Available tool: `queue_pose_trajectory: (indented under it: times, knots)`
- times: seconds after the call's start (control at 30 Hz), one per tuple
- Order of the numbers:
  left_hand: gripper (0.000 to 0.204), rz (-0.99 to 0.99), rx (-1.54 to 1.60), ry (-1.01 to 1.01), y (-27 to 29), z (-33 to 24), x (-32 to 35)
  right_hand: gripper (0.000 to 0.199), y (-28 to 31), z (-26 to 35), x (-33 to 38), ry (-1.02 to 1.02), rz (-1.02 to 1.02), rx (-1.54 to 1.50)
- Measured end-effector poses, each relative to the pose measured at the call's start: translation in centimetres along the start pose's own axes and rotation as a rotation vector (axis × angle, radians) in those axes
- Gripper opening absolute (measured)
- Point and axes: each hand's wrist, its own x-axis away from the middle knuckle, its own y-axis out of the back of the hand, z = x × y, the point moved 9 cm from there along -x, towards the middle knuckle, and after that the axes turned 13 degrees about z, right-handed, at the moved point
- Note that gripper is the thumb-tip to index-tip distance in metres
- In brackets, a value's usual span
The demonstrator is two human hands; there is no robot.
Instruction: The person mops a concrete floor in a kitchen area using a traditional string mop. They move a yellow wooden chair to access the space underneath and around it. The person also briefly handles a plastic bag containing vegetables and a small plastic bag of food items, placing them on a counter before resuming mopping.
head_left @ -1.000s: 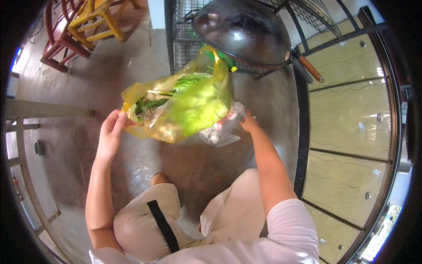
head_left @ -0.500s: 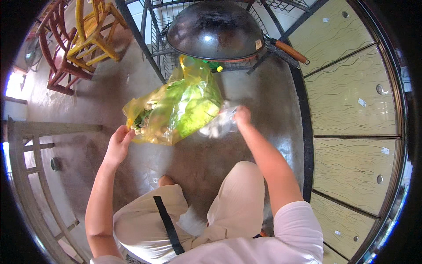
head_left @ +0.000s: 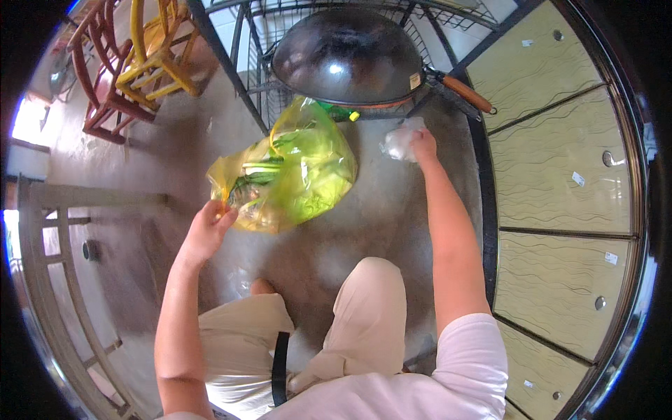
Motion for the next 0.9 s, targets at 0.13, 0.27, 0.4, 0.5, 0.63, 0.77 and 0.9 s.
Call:
queue_pose_trajectory:
  times: [0.13, 0.27, 0.4, 0.5, 0.63, 0.77, 0.9]
  knots:
    - [0.027, -0.007, -0.003, -0.033, 0.2, -0.6, -0.4, 0.045, -1.4, -3.9, -1.3, -0.12, 0.082, 0.308]
    - [0.031, -0.102, -0.003, -0.027, 2.0, -0.7, 0.3, 0.066, -5.8, 3.8, 3.4, -0.157, 0.039, 0.47]
    - [0.034, -0.128, -0.02, -0.03, 2.9, -0.1, 0.0, 0.083, -11.3, 20.8, 12.2, 0.461, 0.113, 0.219]
    - [0.027, -0.114, -0.072, -0.019, 2.8, -0.5, -0.6, 0.084, -13.4, 28.2, 17.3, 0.703, 0.042, 0.443]
    - [0.029, -0.23, -0.094, -0.029, 4.1, 0.0, -1.1, 0.028, -18.2, 26.3, 17.1, 0.392, 0.474, 0.057]
    - [0.03, -0.272, -0.025, -0.049, 4.3, -1.1, -1.6, 0.026, -14.2, 25.2, 19.4, 0.326, 0.332, -0.125]
    - [0.033, -0.374, 0.037, -0.17, 4.4, -2.5, -2.5, 0.052, -10.0, 22.3, 19.6, 0.251, 0.507, -0.027]
